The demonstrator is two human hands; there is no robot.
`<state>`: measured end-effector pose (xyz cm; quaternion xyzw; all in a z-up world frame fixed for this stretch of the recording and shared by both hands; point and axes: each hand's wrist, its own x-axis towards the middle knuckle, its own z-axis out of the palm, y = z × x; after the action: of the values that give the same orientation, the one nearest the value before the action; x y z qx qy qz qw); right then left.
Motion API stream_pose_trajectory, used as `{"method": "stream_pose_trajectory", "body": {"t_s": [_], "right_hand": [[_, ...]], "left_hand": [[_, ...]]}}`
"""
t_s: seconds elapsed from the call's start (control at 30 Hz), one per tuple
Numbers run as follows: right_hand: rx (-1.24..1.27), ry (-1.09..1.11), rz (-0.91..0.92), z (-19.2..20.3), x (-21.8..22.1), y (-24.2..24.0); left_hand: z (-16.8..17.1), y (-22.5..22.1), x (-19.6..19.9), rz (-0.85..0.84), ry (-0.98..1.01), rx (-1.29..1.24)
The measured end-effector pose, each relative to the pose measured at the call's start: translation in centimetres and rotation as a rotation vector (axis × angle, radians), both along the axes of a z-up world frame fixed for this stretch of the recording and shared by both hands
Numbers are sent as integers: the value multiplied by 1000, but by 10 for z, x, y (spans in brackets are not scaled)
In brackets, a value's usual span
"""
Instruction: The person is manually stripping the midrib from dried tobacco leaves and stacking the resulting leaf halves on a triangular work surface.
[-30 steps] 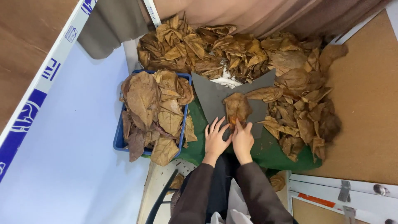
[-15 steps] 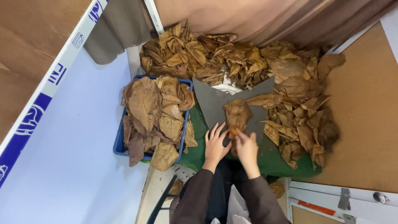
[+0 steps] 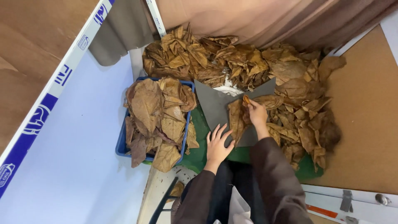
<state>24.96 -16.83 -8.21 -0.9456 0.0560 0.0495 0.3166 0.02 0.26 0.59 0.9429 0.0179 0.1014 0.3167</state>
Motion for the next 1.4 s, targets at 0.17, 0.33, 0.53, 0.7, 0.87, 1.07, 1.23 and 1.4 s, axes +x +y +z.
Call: {"method": "stream_pose_trajectory", "body": {"t_s": [0.17, 0.33, 0.53, 0.7, 0.87, 1.07, 1.23, 1.4], "right_hand": [[-22, 19, 35, 63, -183, 27], [-124, -53, -9, 90, -196, 58], [-281, -272, -49, 54, -65, 45], [-16, -82, -21, 6, -9, -2], [-10, -81, 26, 61, -176, 21], [-227, -196, -29, 88, -159, 67], [-276, -313, -35, 61, -47, 53], [296, -144, -133, 80, -37, 26]], "left_hand": [[-2, -1, 3, 13, 56, 41], [-18, -2, 8, 24, -45, 77], [-12, -4, 3, 32, -50, 16], [-12, -2, 4, 32, -76, 21], [-17, -6, 4, 55, -63, 40], [-22, -4, 7, 43, -85, 63], [-19, -3, 3, 28, -64, 36], [-18, -2, 2, 21, -60, 28]]}}
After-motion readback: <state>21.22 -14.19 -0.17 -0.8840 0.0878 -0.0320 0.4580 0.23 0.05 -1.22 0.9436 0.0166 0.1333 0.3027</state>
